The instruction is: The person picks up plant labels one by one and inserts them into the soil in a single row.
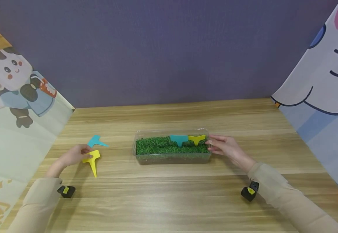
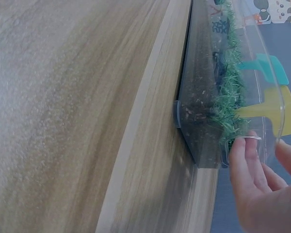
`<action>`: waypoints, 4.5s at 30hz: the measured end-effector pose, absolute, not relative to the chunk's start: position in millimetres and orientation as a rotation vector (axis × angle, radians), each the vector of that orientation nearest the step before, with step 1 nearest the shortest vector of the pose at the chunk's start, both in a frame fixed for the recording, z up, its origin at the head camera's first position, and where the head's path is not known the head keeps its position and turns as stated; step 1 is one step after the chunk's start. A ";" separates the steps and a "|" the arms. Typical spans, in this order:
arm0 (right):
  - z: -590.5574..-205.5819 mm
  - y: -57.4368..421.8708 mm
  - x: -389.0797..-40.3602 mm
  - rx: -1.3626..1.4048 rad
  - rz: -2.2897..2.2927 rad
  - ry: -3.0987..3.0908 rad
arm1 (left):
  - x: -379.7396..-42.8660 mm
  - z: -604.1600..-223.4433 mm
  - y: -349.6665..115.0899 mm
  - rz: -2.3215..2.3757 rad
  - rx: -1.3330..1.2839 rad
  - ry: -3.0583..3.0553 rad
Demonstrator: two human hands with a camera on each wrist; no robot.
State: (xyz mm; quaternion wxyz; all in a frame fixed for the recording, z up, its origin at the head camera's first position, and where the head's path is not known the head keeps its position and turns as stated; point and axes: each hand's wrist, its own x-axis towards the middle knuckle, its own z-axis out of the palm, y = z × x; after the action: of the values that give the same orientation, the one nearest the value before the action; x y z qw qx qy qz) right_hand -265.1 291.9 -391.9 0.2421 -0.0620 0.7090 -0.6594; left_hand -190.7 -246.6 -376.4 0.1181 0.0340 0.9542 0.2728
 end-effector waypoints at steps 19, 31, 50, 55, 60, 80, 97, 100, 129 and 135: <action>-393.0 293.0 -265.6 -0.178 -1.791 1.949 | -193.0 -363.4 -238.2 1.065 0.096 2.673; -394.4 292.5 -265.6 -0.191 -1.801 1.940 | -197.4 -353.2 -220.7 1.099 0.146 2.741; -394.7 293.2 -265.8 -0.184 -1.800 1.930 | -215.7 -325.1 -186.1 1.217 0.220 2.823; -394.4 293.3 -265.9 -0.180 -1.794 1.941 | -219.8 -318.4 -178.8 1.232 0.239 2.842; -393.6 293.3 -265.6 -0.174 -1.788 1.952 | -224.4 -311.3 -169.7 1.219 0.251 2.845; -394.7 292.6 -265.1 -0.189 -1.794 1.950 | -247.5 -297.1 -123.1 1.254 0.441 2.811; -394.9 292.8 -265.2 -0.187 -1.814 1.921 | -262.2 -300.9 -77.6 1.306 0.611 2.737; -394.8 292.9 -265.2 -0.193 -1.811 1.919 | -263.4 -302.4 -71.1 1.307 0.631 2.729; -394.8 292.8 -265.0 -0.198 -1.810 1.915 | -270.1 -322.1 -31.5 1.271 0.716 2.644; -394.5 292.3 -264.8 -0.192 -1.820 1.906 | -269.1 -326.2 -28.6 1.272 0.692 2.618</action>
State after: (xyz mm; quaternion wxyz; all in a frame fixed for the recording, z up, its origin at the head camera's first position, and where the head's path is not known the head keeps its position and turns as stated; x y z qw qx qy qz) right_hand -264.8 292.3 -394.5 0.2472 -0.0702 0.6989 -0.6675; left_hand -269.1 -28.6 -326.2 0.0749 0.2307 0.8726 0.4240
